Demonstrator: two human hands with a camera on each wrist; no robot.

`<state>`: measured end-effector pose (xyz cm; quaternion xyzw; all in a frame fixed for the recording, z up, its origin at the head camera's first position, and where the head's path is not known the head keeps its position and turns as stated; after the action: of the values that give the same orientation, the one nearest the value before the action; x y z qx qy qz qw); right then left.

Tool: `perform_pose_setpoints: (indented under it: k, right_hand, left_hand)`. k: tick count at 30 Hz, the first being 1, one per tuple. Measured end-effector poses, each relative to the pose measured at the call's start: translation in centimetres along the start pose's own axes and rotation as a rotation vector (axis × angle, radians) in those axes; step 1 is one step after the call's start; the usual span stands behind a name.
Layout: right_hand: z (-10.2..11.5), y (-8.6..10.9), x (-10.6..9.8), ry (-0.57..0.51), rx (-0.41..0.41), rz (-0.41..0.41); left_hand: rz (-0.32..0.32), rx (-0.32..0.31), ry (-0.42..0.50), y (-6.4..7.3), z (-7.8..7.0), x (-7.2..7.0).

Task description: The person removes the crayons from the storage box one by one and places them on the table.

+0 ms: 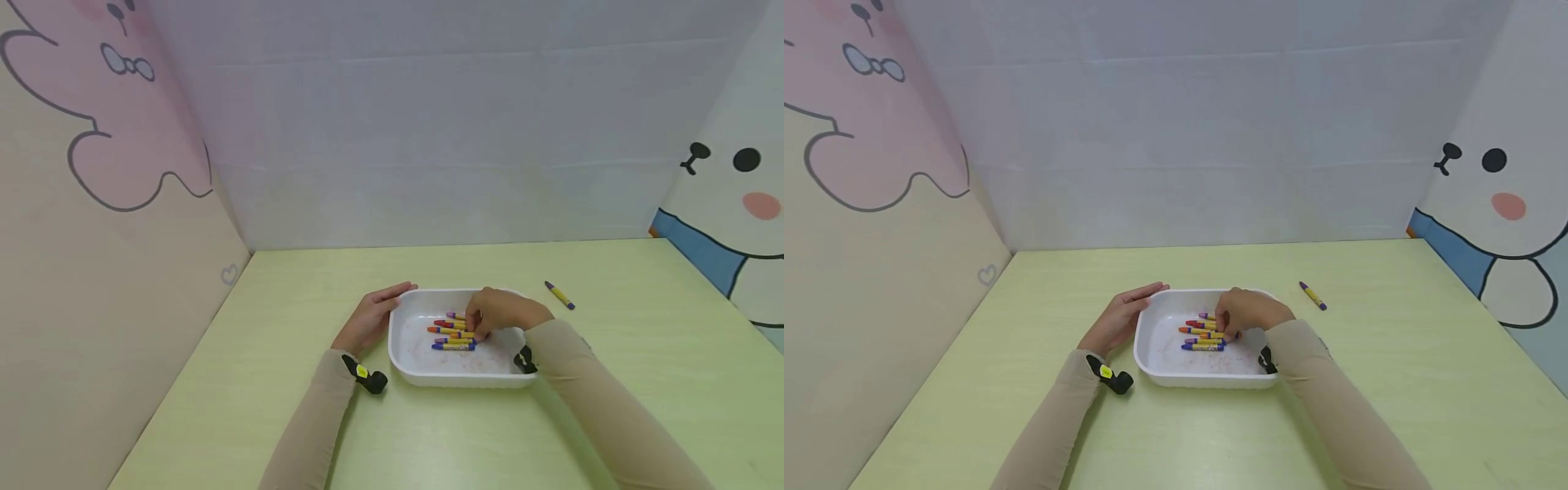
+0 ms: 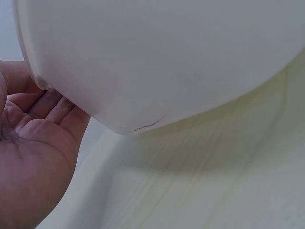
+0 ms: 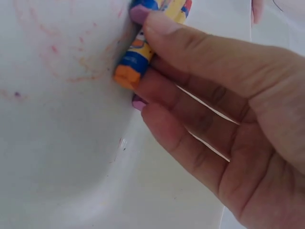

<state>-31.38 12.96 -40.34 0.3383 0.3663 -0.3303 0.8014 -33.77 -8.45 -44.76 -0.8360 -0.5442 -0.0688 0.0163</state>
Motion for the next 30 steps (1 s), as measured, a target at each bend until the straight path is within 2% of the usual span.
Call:
perform_pose_setpoints:
  k: [7,13,18,23,30]
  right_hand:
    - [-0.6,0.2,-0.3,-0.05,-0.035,0.005]
    - [-1.0,1.2,-2.3,-0.106,-0.082,-0.051]
    - [-1.2,3.2,-5.2,-0.148,-0.071,-0.161]
    - [-2.9,5.2,-7.8,-0.143,-0.023,-0.301]
    - [-6.6,7.3,-8.8,-0.171,0.108,-0.458]
  left_hand:
    - [-0.005,-0.021,-0.009,0.0,0.0,0.0]
    - [-0.014,-0.025,-0.011,0.0,-0.1,0.1]
    - [-0.016,-0.028,-0.012,0.1,-0.2,0.2]
    - [-0.014,-0.025,-0.018,0.1,-0.3,0.3]
    - [-0.012,-0.027,-0.015,0.2,-0.1,0.2]
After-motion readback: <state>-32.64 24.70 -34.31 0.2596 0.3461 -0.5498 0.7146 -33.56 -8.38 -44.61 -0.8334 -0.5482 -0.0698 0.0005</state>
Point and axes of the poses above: each hand's wrist, its own y-axis away from the middle knuckle, its own x-axis out of the palm, z = x × y, the point moved 6 cm from there along -y, towards the middle knuckle, and after that the axes turned 4 degrees about -y, right-handed, at the moved point
